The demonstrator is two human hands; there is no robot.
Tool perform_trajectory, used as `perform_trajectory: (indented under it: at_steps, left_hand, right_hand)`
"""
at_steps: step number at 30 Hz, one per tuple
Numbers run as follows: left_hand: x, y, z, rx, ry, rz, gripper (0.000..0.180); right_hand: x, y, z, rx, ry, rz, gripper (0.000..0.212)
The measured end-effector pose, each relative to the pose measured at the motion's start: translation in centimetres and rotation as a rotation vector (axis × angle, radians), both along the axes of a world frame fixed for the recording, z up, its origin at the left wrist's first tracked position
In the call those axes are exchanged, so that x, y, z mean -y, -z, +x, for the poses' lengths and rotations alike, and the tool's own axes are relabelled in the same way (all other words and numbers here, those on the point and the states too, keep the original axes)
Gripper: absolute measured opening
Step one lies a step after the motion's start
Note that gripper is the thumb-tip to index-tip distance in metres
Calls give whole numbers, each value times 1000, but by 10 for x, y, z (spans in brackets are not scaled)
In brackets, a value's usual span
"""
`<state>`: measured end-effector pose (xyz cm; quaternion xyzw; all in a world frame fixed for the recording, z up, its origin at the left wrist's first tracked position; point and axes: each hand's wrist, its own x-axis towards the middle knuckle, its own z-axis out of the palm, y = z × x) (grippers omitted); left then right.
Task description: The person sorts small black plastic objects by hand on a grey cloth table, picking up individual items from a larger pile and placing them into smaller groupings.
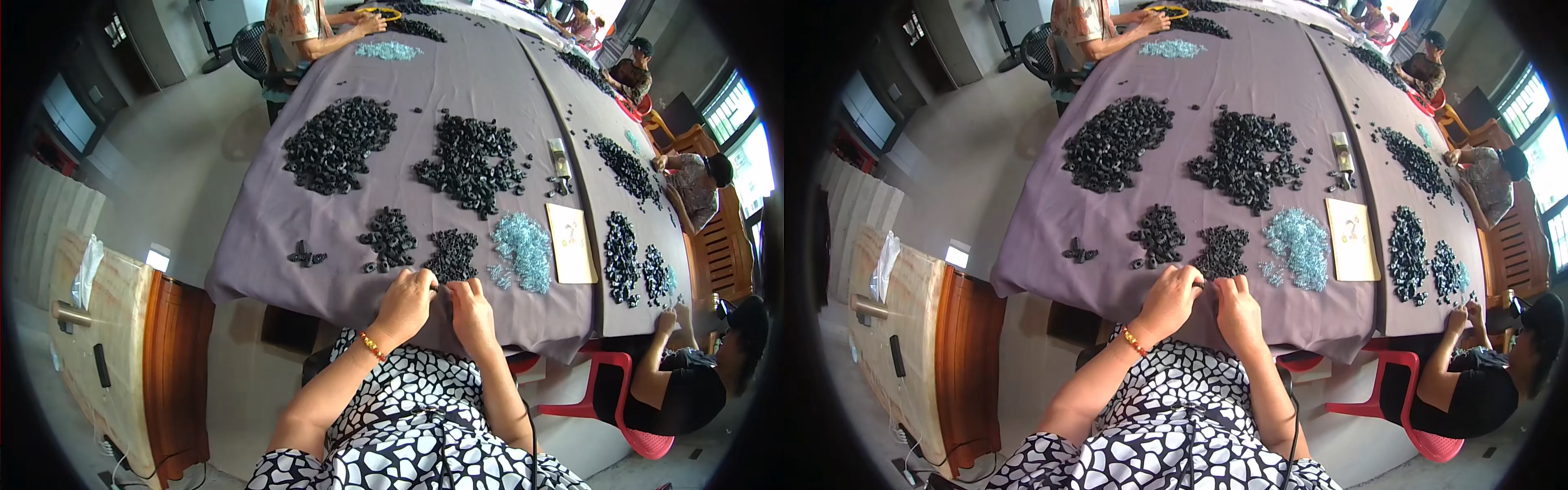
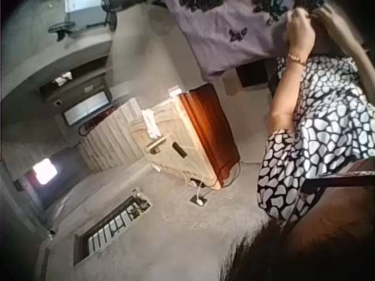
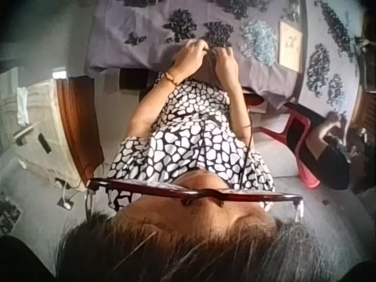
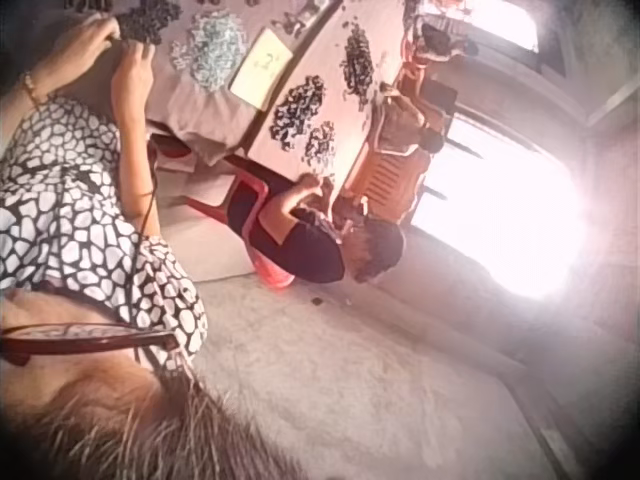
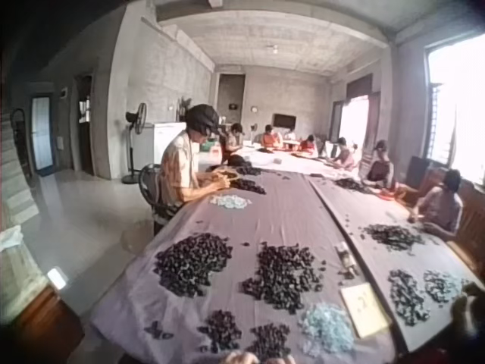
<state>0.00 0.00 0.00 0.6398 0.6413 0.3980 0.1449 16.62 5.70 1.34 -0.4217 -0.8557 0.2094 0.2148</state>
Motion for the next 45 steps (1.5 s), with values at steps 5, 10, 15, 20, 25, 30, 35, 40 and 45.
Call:
perform_trajectory:
  at_steps: [5,10,15,20,25,30,35,40,45]
  left_hand:
    - [4,-5,0,43,-10,-22,20]
    - [10,0,6,247,-54,4,19]
    - [11,7,5,277,-38,14,19]
    - [16,5,5,449,-35,-47,18]
    - [21,-2,7,1004,97,-299,12]
    - [18,13,4,1092,102,-290,21]
    - [18,17,1,1037,33,-338,23]
    - [19,21,-1,1052,147,-344,26]
    - [19,17,-3,1033,181,-338,23]
  right_hand:
    - [3,2,0,-23,-33,81,15]
    - [7,-1,0,-117,-10,88,16]
    - [4,3,-5,-59,-4,76,16]
    - [4,1,-6,-103,-10,71,13]
    - [3,8,-7,-167,13,87,14]
    - [4,15,-4,-456,25,6,18]
    - [12,23,-6,-670,61,-375,16]
    - [10,29,0,-782,-1,-602,12]
    - [10,31,-3,-720,-79,-576,10]
